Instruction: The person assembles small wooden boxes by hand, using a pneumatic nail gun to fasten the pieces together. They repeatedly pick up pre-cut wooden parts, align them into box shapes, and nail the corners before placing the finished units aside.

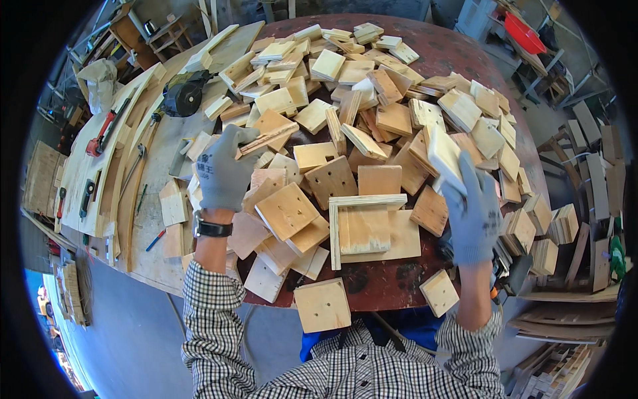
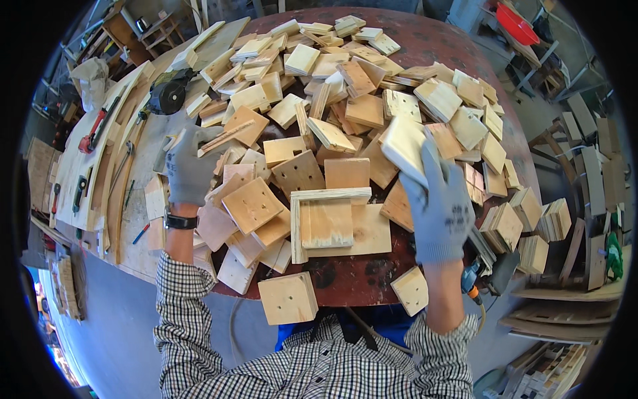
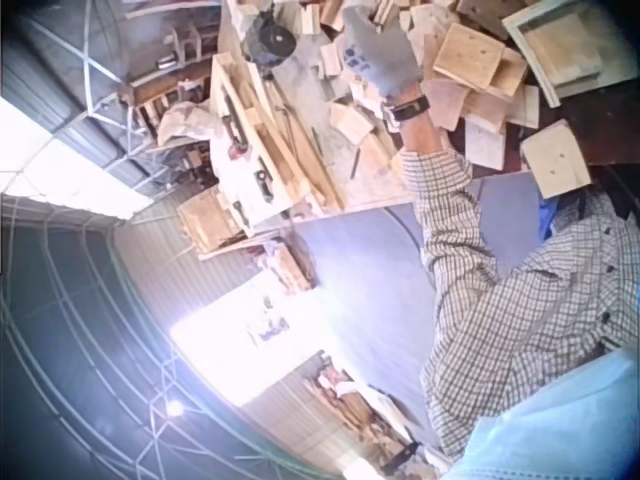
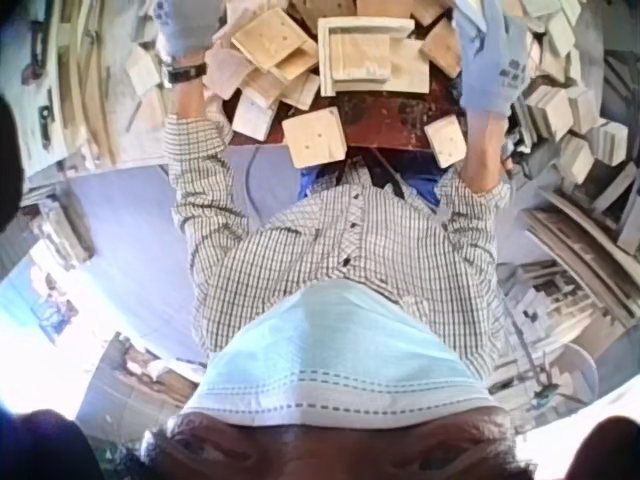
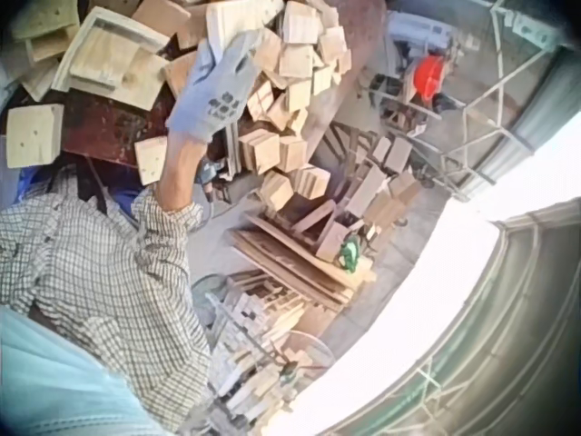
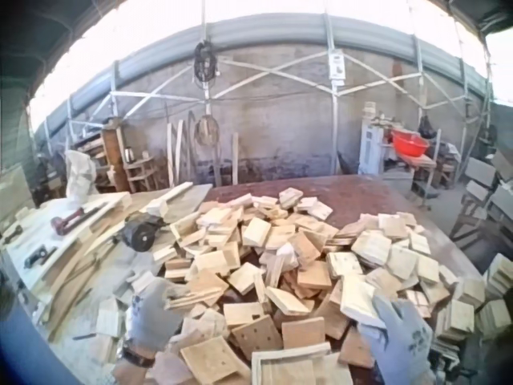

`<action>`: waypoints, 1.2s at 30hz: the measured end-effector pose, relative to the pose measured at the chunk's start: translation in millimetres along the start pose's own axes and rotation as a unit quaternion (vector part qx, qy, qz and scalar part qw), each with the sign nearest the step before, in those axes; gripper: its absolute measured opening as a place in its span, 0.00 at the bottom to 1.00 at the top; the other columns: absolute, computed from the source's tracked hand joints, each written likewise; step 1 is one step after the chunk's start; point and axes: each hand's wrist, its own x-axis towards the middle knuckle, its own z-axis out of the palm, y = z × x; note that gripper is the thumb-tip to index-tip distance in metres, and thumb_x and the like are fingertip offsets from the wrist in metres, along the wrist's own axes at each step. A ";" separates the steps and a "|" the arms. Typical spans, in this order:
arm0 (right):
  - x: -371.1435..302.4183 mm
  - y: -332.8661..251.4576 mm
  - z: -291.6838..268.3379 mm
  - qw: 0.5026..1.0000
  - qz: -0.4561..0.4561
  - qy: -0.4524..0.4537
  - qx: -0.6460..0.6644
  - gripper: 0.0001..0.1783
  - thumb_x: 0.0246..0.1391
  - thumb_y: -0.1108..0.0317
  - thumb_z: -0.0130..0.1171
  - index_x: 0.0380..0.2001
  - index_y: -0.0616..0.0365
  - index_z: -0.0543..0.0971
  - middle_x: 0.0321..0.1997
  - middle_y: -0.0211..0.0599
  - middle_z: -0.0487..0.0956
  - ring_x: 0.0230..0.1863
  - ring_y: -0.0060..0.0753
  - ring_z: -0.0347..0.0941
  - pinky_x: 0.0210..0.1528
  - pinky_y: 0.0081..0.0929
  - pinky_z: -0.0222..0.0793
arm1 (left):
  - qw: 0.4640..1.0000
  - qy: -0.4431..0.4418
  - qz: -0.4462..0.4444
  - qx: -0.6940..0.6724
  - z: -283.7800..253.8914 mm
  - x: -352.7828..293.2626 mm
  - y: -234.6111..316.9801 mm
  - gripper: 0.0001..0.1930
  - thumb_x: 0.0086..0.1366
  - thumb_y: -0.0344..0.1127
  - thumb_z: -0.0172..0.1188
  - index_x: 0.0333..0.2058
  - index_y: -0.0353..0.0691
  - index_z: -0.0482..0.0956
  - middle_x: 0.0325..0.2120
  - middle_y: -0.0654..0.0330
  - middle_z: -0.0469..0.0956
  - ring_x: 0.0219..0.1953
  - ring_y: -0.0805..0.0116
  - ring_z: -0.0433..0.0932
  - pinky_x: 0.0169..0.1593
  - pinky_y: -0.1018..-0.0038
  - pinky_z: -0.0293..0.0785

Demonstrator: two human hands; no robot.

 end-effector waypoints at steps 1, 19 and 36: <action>9.7 0.5 7.4 1.000 0.010 -0.004 -0.004 0.33 0.61 0.58 0.70 0.68 0.50 0.77 0.57 0.44 0.80 0.51 0.50 0.82 0.50 0.42 0.80 | 0.998 -0.033 -0.056 -0.006 -6.5 -1.0 5.2 0.18 0.59 0.29 0.76 0.47 0.42 0.81 0.38 0.61 0.88 0.40 0.62 0.87 0.47 0.69 0.82; -73.7 -40.0 14.9 0.947 0.016 -0.118 0.298 0.34 0.60 0.50 0.69 0.64 0.58 0.77 0.63 0.48 0.77 0.59 0.51 0.76 0.59 0.46 0.72 | 0.977 -0.182 0.075 0.078 24.3 -67.2 157.7 0.33 0.58 0.42 0.77 0.62 0.45 0.80 0.68 0.50 0.70 0.66 0.46 0.72 0.65 0.56 0.70; -116.8 -56.6 36.0 0.954 0.055 -0.039 0.292 0.25 0.56 0.62 0.75 0.57 0.50 0.84 0.52 0.37 0.85 0.48 0.41 0.83 0.49 0.36 0.78 | 0.950 -0.301 0.061 0.046 21.1 -98.9 172.8 0.28 0.60 0.35 0.72 0.60 0.41 0.79 0.64 0.51 0.74 0.69 0.44 0.70 0.69 0.55 0.72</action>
